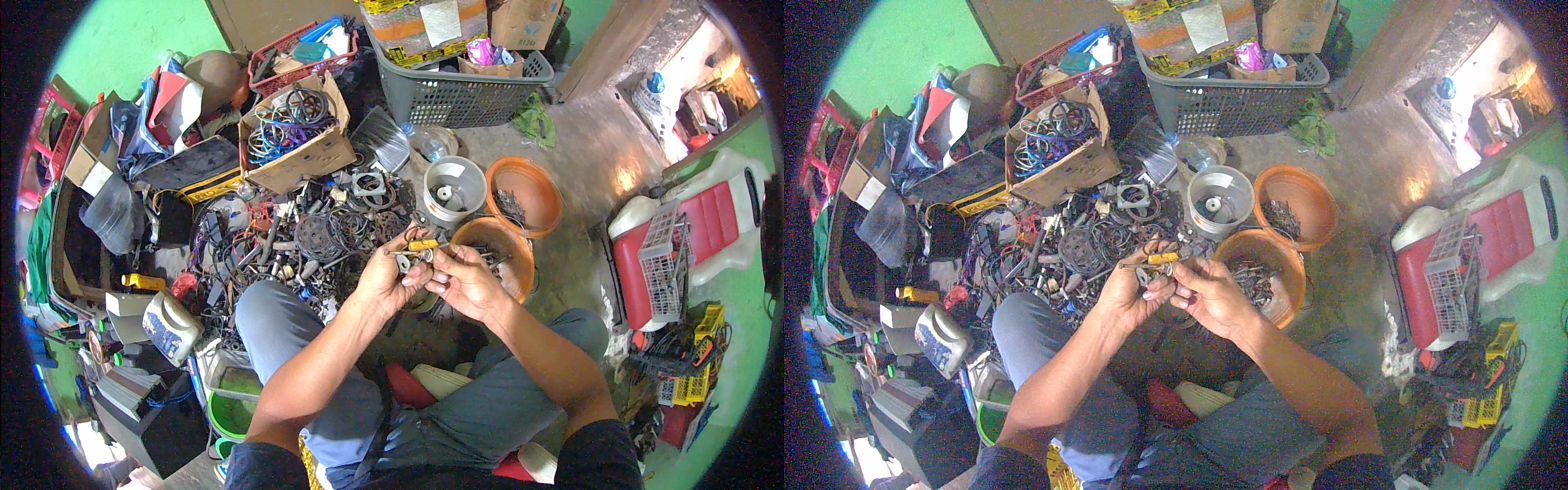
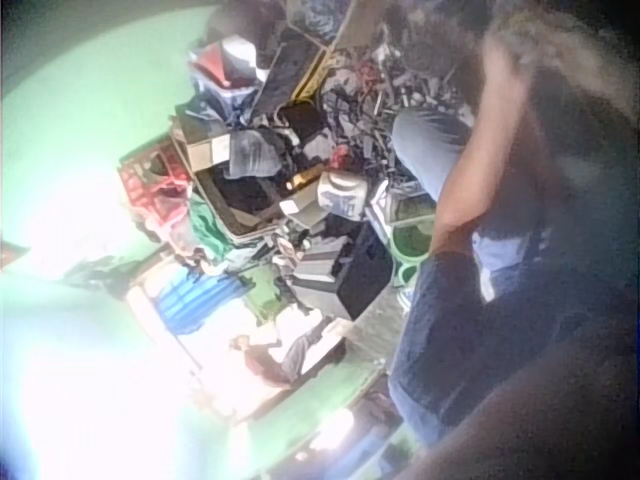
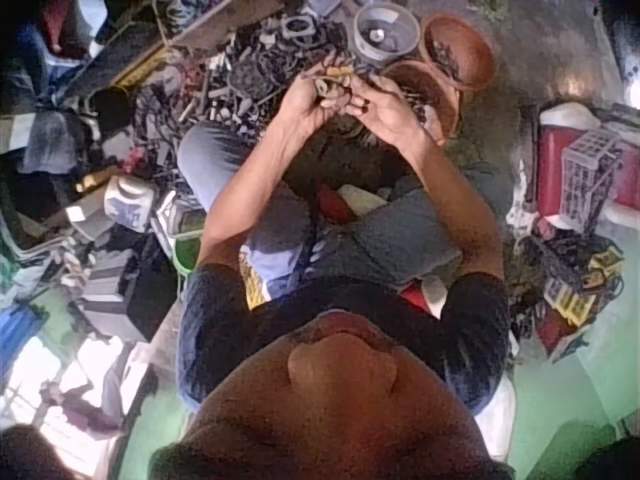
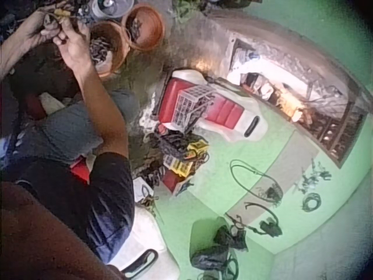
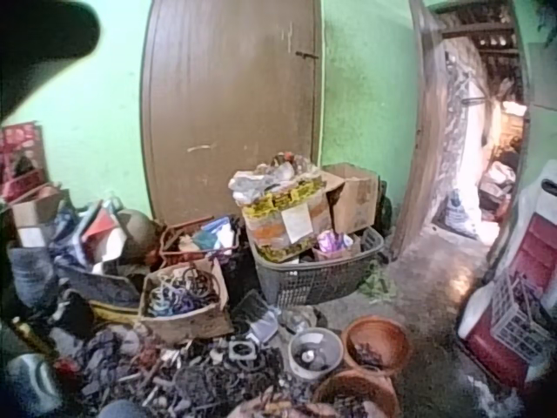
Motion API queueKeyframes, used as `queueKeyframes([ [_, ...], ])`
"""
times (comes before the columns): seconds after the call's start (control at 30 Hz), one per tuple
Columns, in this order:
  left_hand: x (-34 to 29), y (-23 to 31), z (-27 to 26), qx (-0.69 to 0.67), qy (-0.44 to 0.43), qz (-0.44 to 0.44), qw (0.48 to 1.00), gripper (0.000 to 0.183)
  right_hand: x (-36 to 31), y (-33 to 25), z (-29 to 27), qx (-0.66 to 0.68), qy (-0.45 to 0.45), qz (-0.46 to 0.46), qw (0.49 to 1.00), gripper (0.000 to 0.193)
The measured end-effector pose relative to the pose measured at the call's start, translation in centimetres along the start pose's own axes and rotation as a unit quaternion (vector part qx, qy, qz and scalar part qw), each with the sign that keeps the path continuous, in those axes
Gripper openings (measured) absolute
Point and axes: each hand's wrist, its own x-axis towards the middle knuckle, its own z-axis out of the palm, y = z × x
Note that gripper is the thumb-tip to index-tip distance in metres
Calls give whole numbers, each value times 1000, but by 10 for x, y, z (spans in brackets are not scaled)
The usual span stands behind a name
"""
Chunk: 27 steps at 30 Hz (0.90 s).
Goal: The person manipulates small mechanical components by hand, inserting a metal ring into a plastic housing.
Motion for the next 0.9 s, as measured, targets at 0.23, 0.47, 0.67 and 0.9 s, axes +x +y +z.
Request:
queueKeyframes([
  [0.23, -9, 5, 13, 18, 16, -2, 1000, 23, 1, -2, -1, -9, -31, 14, 999, 12],
  [0.47, -9, 10, 4, 3, 1, -16, 1000, 20, 1, -4, 7, -31, -47, 16, 998, 20],
  [0.67, -7, 6, 1, -50, -37, -30, 998, 25, 1, -9, 3, -53, -71, 13, 996, 15],
  [0.9, -6, -2, 14, -74, 29, 42, 996, 32, 1, -10, 26, -151, 1, -73, 986, 9],
])
